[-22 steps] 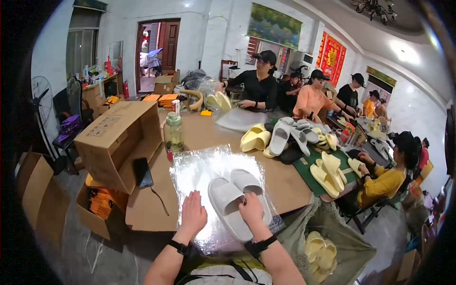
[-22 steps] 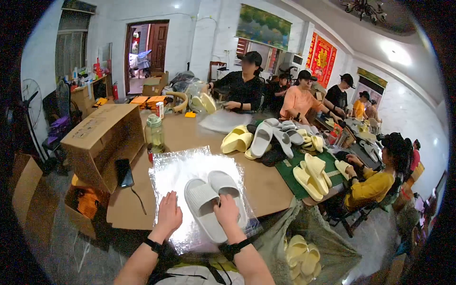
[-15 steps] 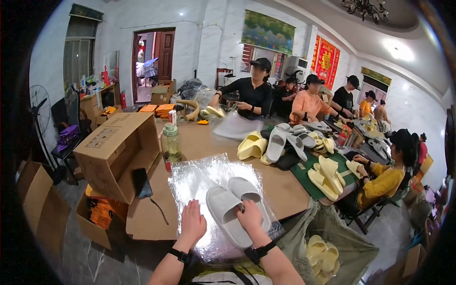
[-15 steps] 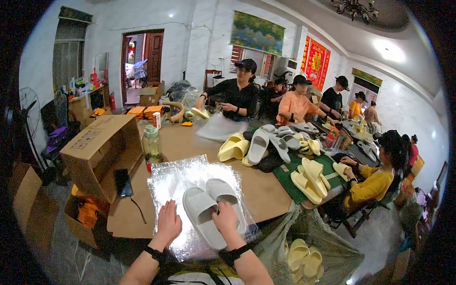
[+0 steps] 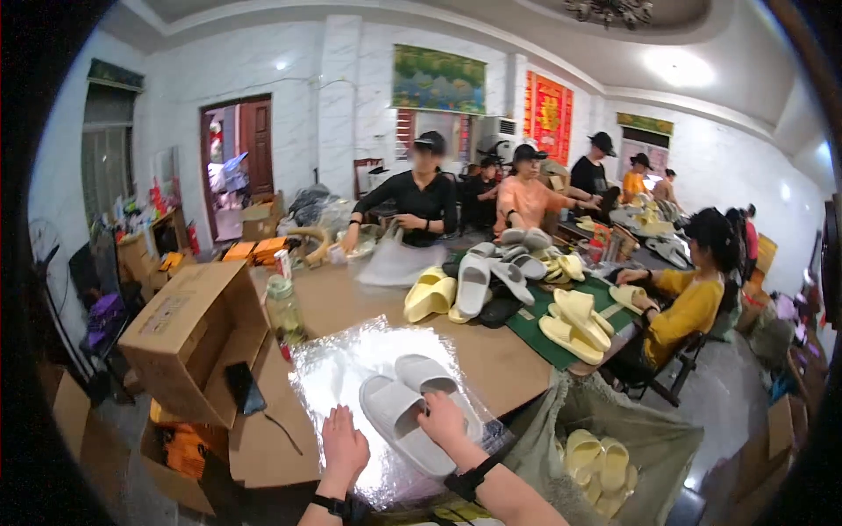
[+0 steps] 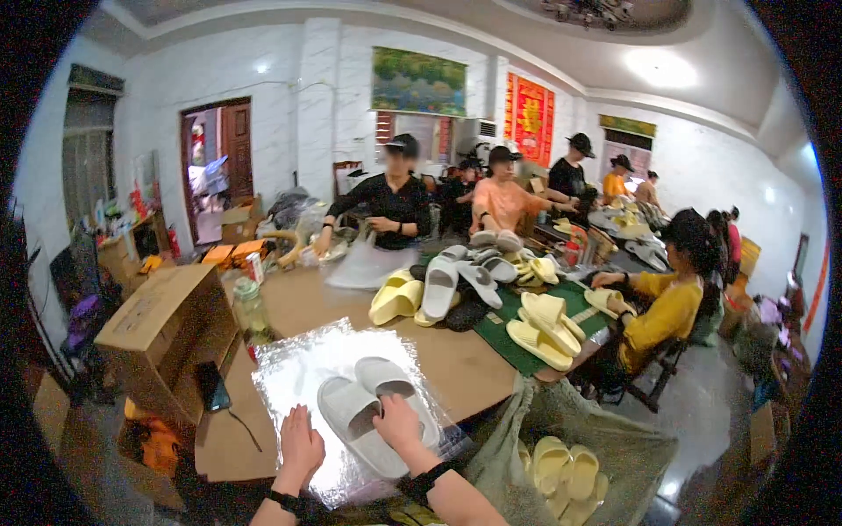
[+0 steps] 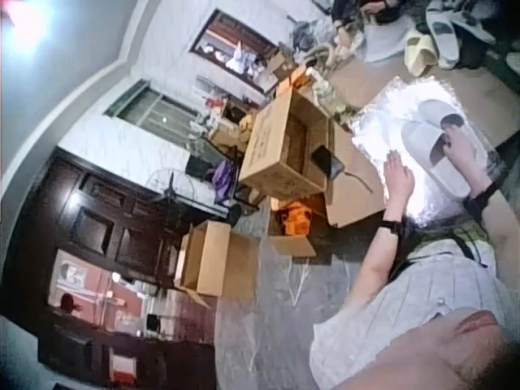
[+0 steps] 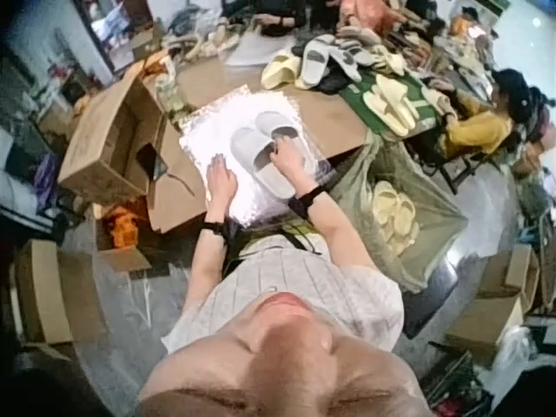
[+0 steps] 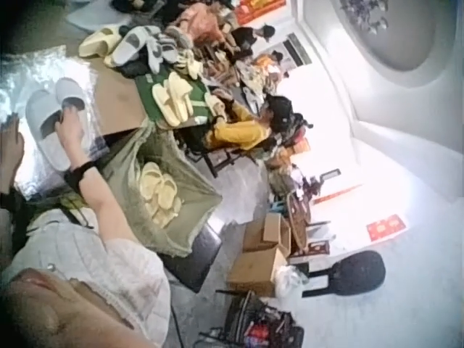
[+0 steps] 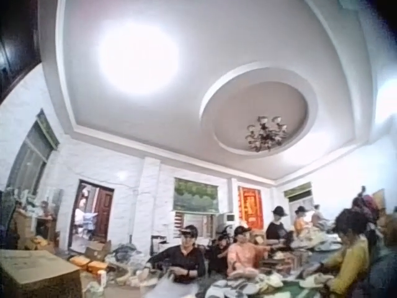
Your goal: Sorting and placing plastic sandals into bags at a manufacturing facility.
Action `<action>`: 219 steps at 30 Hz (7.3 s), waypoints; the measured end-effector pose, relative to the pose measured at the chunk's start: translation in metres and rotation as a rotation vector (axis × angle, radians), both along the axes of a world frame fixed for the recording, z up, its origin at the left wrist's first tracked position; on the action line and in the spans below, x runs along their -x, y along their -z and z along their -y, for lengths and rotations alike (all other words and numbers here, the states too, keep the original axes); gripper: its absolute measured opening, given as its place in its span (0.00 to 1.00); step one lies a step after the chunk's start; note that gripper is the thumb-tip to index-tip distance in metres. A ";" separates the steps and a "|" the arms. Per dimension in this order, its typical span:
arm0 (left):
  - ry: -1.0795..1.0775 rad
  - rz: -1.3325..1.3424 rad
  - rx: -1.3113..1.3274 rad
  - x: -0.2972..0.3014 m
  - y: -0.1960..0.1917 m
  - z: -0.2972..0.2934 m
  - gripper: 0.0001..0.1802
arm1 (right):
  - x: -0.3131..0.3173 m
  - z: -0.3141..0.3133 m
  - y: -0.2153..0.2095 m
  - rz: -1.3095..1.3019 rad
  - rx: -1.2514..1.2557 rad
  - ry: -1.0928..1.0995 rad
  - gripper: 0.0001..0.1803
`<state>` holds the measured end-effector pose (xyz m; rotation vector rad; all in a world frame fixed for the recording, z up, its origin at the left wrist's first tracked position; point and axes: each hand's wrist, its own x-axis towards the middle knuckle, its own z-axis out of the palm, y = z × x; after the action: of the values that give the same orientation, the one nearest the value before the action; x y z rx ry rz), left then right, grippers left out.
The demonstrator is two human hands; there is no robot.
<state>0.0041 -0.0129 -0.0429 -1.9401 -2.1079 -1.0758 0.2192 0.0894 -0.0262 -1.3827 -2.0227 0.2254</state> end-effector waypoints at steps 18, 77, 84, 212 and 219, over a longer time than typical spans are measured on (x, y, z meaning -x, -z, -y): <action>-0.004 -0.021 0.008 0.003 0.012 -0.010 0.32 | 0.001 -0.007 0.011 -0.024 0.027 -0.009 0.24; -0.001 -0.020 -0.006 0.005 0.016 -0.011 0.31 | -0.002 -0.001 0.002 -0.022 0.094 0.015 0.21; -0.008 -0.004 0.007 0.006 0.014 -0.008 0.31 | 0.001 -0.003 0.001 -0.012 0.108 -0.012 0.23; 0.000 -0.010 0.004 0.004 0.012 -0.004 0.31 | 0.000 -0.002 0.004 -0.019 0.064 -0.013 0.20; 0.007 -0.001 -0.014 0.003 0.007 -0.009 0.31 | 0.002 -0.007 0.005 -0.020 0.038 0.011 0.18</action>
<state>0.0015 -0.0036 -0.0497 -1.9428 -2.0890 -1.0870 0.2173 0.0966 -0.0314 -1.4094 -2.0035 0.2730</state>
